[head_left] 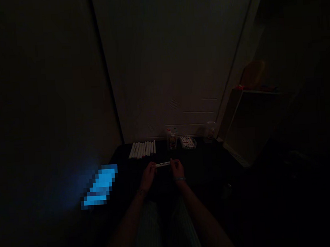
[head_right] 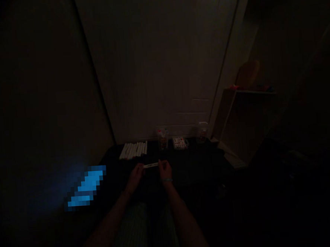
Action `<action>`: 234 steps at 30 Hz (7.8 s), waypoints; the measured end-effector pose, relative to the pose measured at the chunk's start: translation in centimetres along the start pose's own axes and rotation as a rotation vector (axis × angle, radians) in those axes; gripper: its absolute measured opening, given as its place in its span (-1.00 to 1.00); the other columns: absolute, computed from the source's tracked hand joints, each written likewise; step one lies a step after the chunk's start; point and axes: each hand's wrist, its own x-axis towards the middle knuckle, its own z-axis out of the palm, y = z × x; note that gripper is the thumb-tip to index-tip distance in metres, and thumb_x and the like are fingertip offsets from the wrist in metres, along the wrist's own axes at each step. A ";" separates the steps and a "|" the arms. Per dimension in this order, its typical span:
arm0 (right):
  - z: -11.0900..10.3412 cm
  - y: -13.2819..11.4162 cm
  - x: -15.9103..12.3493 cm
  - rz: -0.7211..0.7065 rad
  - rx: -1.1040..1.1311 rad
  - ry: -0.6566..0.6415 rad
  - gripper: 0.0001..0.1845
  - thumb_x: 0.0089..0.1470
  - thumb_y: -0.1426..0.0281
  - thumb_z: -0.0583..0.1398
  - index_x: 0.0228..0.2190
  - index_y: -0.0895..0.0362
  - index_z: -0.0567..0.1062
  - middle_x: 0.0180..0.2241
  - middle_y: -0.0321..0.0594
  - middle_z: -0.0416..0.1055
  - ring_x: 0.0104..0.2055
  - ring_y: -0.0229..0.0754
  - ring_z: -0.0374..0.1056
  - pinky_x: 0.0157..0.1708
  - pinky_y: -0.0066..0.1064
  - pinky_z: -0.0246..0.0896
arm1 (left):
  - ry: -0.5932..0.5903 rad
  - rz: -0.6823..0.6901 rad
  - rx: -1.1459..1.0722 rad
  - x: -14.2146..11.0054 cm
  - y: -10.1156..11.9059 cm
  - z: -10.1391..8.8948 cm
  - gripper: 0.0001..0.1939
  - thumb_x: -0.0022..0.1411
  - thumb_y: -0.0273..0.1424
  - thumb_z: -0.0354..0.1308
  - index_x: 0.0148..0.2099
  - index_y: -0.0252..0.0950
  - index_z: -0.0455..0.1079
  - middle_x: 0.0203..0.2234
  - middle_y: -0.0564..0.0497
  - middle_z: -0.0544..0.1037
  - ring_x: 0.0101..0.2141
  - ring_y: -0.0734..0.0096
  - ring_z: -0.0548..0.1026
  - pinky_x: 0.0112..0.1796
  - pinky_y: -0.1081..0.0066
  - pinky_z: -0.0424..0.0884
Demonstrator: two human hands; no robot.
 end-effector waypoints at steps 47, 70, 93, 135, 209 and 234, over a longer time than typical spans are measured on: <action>0.1 0.1 0.1 0.008 -0.008 0.023 -0.62 -0.09 0.06 0.07 -0.53 0.14 0.33 -0.69 -0.39 0.25 -0.62 -0.34 0.19 -0.62 -0.55 0.05 | -0.023 0.073 0.039 -0.5 1.0 -0.2 -0.75 0.02 -0.19 -0.01 -0.33 -0.25 0.30 -0.56 0.13 0.37 -0.50 0.52 0.32 -0.45 0.55 0.23; 0.1 0.0 0.1 0.017 -0.013 0.032 -0.67 -0.09 0.11 0.08 -0.55 0.14 0.33 -0.69 -0.39 0.24 -0.62 -0.35 0.18 -0.62 -0.55 0.03 | -0.009 0.049 0.088 -0.3 0.8 -0.1 -0.69 0.08 -0.12 -0.07 -0.38 -0.25 0.31 -0.69 0.17 0.29 -0.60 0.56 0.29 -0.52 0.57 0.18; 0.2 0.8 0.3 -0.020 -0.039 0.016 -0.66 -0.05 0.10 0.05 -0.52 0.14 0.33 -0.66 -0.38 0.27 -0.59 -0.34 0.21 -0.58 -0.56 0.09 | -0.021 0.002 0.038 -0.2 0.5 -0.2 -0.71 0.07 -0.17 -0.11 -0.33 -0.24 0.30 -0.67 0.16 0.32 -0.58 0.52 0.30 -0.51 0.54 0.20; 0.1 0.1 0.1 -0.010 -0.052 0.032 -0.65 -0.08 0.09 0.07 -0.54 0.14 0.34 -0.65 -0.36 0.29 -0.58 -0.33 0.22 -0.56 -0.55 0.08 | 0.009 -0.013 0.040 -0.4 1.2 -0.2 -0.69 0.00 -0.12 -0.02 -0.38 -0.26 0.31 -0.66 0.15 0.34 -0.58 0.52 0.30 -0.53 0.55 0.20; 0.1 0.3 0.1 -0.004 -0.020 0.023 -0.66 -0.07 0.09 0.07 -0.53 0.14 0.33 -0.67 -0.38 0.25 -0.61 -0.35 0.19 -0.60 -0.56 0.06 | -0.006 0.046 0.069 -0.3 0.2 -0.3 -0.73 0.08 -0.20 -0.10 -0.35 -0.26 0.31 -0.66 0.15 0.32 -0.58 0.53 0.29 -0.50 0.55 0.19; 0.0 0.0 0.0 0.003 -0.071 0.025 -0.65 -0.08 0.09 0.08 -0.52 0.14 0.35 -0.67 -0.37 0.28 -0.59 -0.33 0.21 -0.58 -0.55 0.07 | -0.001 0.032 0.085 -0.3 0.3 -0.3 -0.70 0.11 -0.18 -0.15 -0.36 -0.25 0.29 -0.67 0.15 0.32 -0.58 0.51 0.29 -0.49 0.54 0.18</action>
